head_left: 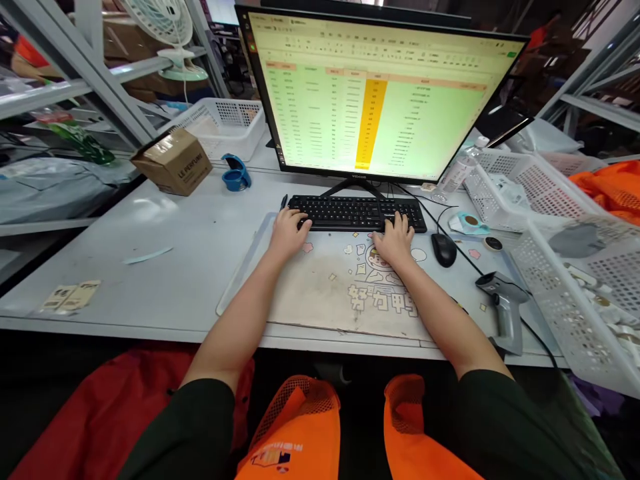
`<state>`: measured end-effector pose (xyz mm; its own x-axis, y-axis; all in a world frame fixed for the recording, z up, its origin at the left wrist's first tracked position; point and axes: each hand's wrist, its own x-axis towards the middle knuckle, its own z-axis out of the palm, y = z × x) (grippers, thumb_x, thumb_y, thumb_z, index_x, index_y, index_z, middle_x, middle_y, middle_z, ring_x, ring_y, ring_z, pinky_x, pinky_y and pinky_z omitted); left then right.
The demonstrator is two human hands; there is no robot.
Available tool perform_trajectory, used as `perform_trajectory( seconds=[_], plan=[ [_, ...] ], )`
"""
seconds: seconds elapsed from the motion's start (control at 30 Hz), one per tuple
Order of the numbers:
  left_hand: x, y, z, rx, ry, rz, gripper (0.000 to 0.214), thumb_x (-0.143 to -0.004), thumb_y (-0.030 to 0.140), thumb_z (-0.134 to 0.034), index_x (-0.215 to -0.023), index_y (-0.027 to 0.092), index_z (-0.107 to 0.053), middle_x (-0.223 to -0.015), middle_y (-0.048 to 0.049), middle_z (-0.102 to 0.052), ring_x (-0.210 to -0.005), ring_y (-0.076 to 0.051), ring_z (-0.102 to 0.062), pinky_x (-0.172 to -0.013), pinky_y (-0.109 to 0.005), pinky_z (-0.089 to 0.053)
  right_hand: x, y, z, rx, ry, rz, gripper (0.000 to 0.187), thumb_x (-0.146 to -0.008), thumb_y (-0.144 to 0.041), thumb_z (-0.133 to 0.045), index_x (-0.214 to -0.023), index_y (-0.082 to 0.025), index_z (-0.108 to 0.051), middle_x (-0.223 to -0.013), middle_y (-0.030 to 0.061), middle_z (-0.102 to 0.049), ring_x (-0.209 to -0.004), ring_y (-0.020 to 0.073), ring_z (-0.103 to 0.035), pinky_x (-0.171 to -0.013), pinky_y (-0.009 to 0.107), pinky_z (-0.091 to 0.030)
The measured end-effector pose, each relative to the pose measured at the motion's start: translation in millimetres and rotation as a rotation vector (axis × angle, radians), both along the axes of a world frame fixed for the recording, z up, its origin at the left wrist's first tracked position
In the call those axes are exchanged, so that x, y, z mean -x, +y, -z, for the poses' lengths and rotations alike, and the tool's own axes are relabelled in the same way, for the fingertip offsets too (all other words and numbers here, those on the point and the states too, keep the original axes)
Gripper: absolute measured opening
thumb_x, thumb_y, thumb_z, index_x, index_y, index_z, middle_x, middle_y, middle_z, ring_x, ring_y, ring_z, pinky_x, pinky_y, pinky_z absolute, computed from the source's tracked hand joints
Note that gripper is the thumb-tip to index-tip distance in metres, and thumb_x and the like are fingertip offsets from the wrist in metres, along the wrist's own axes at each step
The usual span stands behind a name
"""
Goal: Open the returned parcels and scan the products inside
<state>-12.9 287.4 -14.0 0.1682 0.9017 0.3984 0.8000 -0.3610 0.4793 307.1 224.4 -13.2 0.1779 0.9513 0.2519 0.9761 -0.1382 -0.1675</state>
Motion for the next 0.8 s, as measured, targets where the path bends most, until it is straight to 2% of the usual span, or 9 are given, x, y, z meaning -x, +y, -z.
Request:
perform_trajectory(
  seconds=[0.17, 0.3, 0.4, 0.47, 0.53, 0.6, 0.63, 0.67, 0.8],
  plan=[
    [-2.3, -2.4, -1.8, 0.013, -0.021, -0.008, 0.039, -0.101, 0.04, -0.054, -0.123, 0.018, -0.077, -0.14, -0.0144, -0.07, -0.147, -0.035, -0.051, -0.129, -0.057, -0.04, 0.4, 2.0, 0.8, 0.03, -0.022, 0.014, 0.063, -0.103, -0.045, -0.048, -0.15, -0.004, -0.059, -0.174, 0.0263, -0.031, -0.162, 0.0448, -0.02, -0.125, 0.067, -0.023],
    [-7.3, -12.4, -32.0, -0.113, -0.081, 0.06, 0.033, -0.1, 0.038, -0.058, -0.114, 0.017, -0.079, -0.134, -0.0167, -0.072, -0.146, -0.038, -0.053, -0.128, -0.061, -0.04, -0.8, -1.3, -1.4, 0.079, -0.045, 0.01, 0.07, -0.106, -0.047, -0.044, -0.162, -0.006, -0.044, -0.173, 0.025, -0.033, -0.16, 0.0411, -0.024, -0.126, 0.062, -0.025],
    [2.5, -56.5, -68.8, -0.327, -0.162, 0.255, 0.032, -0.104, 0.041, -0.055, -0.119, 0.021, -0.076, -0.136, -0.0125, -0.072, -0.147, -0.033, -0.055, -0.128, -0.058, -0.043, 1.4, -5.4, -4.0, 0.113, -0.076, 0.004, 0.068, -0.108, -0.048, -0.041, -0.163, -0.007, -0.045, -0.172, 0.0255, -0.033, -0.159, 0.0418, -0.025, -0.126, 0.062, -0.025],
    [24.3, -108.2, -75.8, -0.466, -0.264, 0.263, 0.034, -0.107, 0.047, -0.051, -0.123, 0.026, -0.073, -0.135, -0.0085, -0.072, -0.143, -0.03, -0.058, -0.123, -0.058, -0.048, 5.1, -5.4, -6.0, 0.114, -0.081, 0.016, 0.067, -0.108, -0.049, -0.041, -0.159, -0.007, -0.05, -0.174, 0.0258, -0.029, -0.16, 0.0436, -0.023, -0.125, 0.064, -0.025],
    [57.7, -168.1, -53.9, -0.622, -0.388, 0.136, 0.036, -0.103, 0.06, -0.051, -0.111, 0.031, -0.072, -0.121, -0.0064, -0.075, -0.128, -0.032, -0.067, -0.112, -0.06, -0.055, 7.9, -4.0, -9.1, 0.103, -0.072, 0.016, 0.067, -0.106, -0.049, -0.044, -0.157, -0.006, -0.053, -0.175, 0.0266, -0.027, -0.161, 0.0448, -0.022, -0.125, 0.067, -0.024],
    [97.2, -224.9, -5.8, -0.777, -0.597, -0.177, 0.054, -0.101, 0.074, -0.038, -0.092, 0.029, -0.067, -0.097, -0.0072, -0.074, -0.107, -0.032, -0.072, -0.101, -0.062, -0.059, 6.0, -5.6, -15.0, 0.036, -0.061, -0.032, 0.067, -0.104, -0.045, -0.049, -0.156, -0.003, -0.053, -0.174, 0.0286, -0.027, -0.16, 0.0456, -0.025, -0.125, 0.07, -0.024],
    [117.5, -250.6, 23.5, -0.74, -0.666, -0.387, 0.064, -0.1, 0.078, -0.027, -0.087, 0.028, -0.063, -0.089, -0.0082, -0.071, -0.1, -0.032, -0.071, -0.098, -0.061, -0.059, 2.6, -8.7, -19.6, -0.027, -0.06, -0.082, 0.067, -0.102, -0.042, -0.051, -0.155, -0.001, -0.053, -0.173, 0.0299, -0.029, -0.16, 0.0455, -0.027, -0.125, 0.072, -0.023],
    [137.6, -275.0, 53.6, -0.542, -0.653, -0.544, 0.067, -0.1, 0.078, -0.023, -0.087, 0.026, -0.062, -0.091, -0.0092, -0.072, -0.101, -0.03, -0.071, -0.1, -0.057, -0.059, -2.1, -12.9, -25.1, -0.111, -0.054, -0.145, 0.066, -0.101, -0.039, -0.053, -0.154, 0.0, -0.054, -0.171, 0.0312, -0.032, -0.16, 0.0452, -0.029, -0.125, 0.072, -0.024],
    [217.2, -368.1, 162.9, 0.21, -0.544, -0.901, 0.048, -0.107, 0.053, -0.043, -0.097, 0.015, -0.07, -0.101, -0.0143, -0.076, -0.103, -0.029, -0.072, -0.101, -0.048, -0.06, -11.6, -30.3, -49.8, -0.52, -0.012, -0.484, 0.061, -0.096, -0.037, -0.065, -0.147, -0.004, -0.063, -0.159, 0.0327, -0.05, -0.154, 0.0432, -0.044, -0.121, 0.065, -0.036]
  ],
)
